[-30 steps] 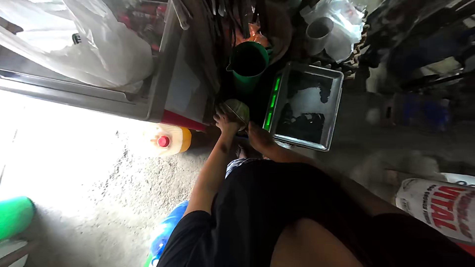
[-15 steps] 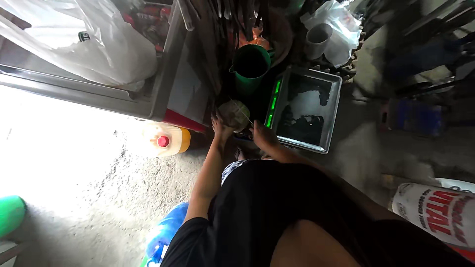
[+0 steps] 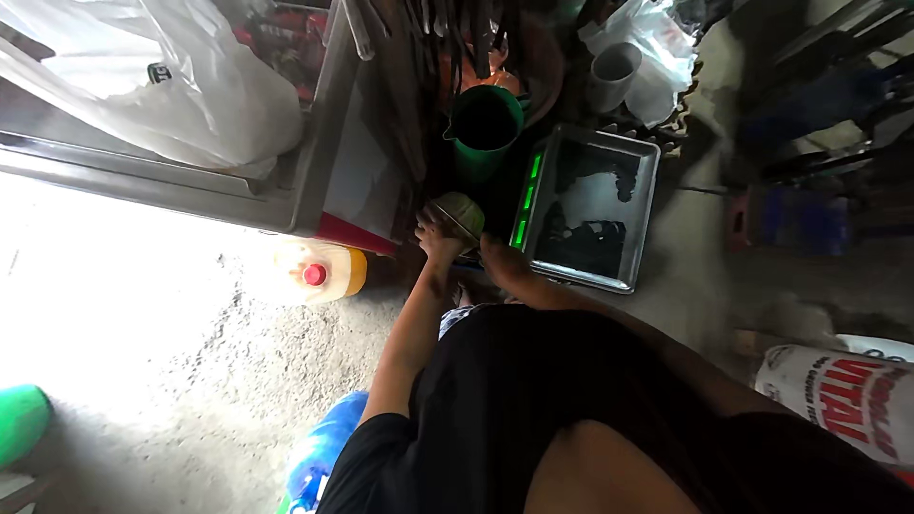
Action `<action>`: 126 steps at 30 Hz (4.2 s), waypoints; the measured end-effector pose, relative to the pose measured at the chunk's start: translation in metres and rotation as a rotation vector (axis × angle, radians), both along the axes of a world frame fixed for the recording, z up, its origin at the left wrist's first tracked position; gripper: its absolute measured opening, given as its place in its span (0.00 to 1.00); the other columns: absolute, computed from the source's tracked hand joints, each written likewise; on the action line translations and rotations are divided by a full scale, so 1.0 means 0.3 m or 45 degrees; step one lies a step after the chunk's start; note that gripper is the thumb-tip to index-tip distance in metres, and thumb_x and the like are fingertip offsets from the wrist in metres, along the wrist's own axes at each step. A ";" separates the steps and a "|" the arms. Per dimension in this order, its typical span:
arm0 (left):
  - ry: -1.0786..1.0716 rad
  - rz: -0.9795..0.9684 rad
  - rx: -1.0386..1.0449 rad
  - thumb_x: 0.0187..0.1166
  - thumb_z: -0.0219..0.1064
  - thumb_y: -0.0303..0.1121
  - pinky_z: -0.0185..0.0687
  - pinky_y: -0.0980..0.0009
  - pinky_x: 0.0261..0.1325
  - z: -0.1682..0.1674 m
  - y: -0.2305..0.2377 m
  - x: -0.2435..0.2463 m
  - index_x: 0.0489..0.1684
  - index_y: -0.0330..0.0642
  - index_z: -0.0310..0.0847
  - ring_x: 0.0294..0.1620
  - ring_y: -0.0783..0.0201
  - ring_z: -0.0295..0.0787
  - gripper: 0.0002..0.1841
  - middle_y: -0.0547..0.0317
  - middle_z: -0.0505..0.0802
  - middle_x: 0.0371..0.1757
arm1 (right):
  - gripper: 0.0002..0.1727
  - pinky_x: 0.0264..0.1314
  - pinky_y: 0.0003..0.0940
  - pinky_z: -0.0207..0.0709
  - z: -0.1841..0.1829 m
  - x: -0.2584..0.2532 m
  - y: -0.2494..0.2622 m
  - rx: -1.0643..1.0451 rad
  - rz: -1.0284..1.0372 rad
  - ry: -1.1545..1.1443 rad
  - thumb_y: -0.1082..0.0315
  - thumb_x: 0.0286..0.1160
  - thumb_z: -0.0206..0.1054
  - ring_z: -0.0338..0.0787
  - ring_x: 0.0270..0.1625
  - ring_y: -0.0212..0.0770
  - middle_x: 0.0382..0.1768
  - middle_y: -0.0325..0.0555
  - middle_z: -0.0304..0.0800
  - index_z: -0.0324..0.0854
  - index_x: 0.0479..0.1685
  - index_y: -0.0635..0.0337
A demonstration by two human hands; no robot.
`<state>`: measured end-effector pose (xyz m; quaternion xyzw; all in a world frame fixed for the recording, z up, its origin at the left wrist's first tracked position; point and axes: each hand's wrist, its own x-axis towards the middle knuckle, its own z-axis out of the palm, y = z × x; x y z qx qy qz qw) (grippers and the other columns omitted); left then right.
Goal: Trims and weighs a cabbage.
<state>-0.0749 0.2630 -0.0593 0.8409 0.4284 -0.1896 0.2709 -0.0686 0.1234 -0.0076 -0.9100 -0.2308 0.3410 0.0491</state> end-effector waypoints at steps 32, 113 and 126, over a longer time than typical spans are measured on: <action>-0.150 -0.420 0.057 0.41 0.92 0.48 0.56 0.32 0.83 -0.054 0.129 -0.014 0.97 0.46 0.40 0.93 0.33 0.44 0.74 0.41 0.47 0.96 | 0.24 0.54 0.64 0.86 0.057 0.032 -0.009 0.073 -0.095 0.147 0.61 0.88 0.62 0.93 0.56 0.66 0.57 0.65 0.88 0.66 0.76 0.64; -0.077 0.354 0.197 0.87 0.55 0.51 0.83 0.39 0.60 -0.036 -0.074 0.030 0.91 0.50 0.59 0.76 0.31 0.74 0.33 0.33 0.67 0.86 | 0.28 0.56 0.59 0.87 0.040 -0.037 -0.051 0.016 -0.024 0.158 0.69 0.87 0.59 0.93 0.58 0.63 0.62 0.64 0.86 0.59 0.84 0.65; -0.088 0.206 0.262 0.75 0.72 0.45 0.82 0.39 0.63 -0.047 -0.052 0.031 0.90 0.50 0.61 0.81 0.38 0.72 0.40 0.45 0.71 0.87 | 0.21 0.51 0.61 0.88 0.036 -0.023 -0.043 0.000 -0.005 0.085 0.72 0.89 0.55 0.93 0.57 0.65 0.61 0.65 0.87 0.65 0.78 0.61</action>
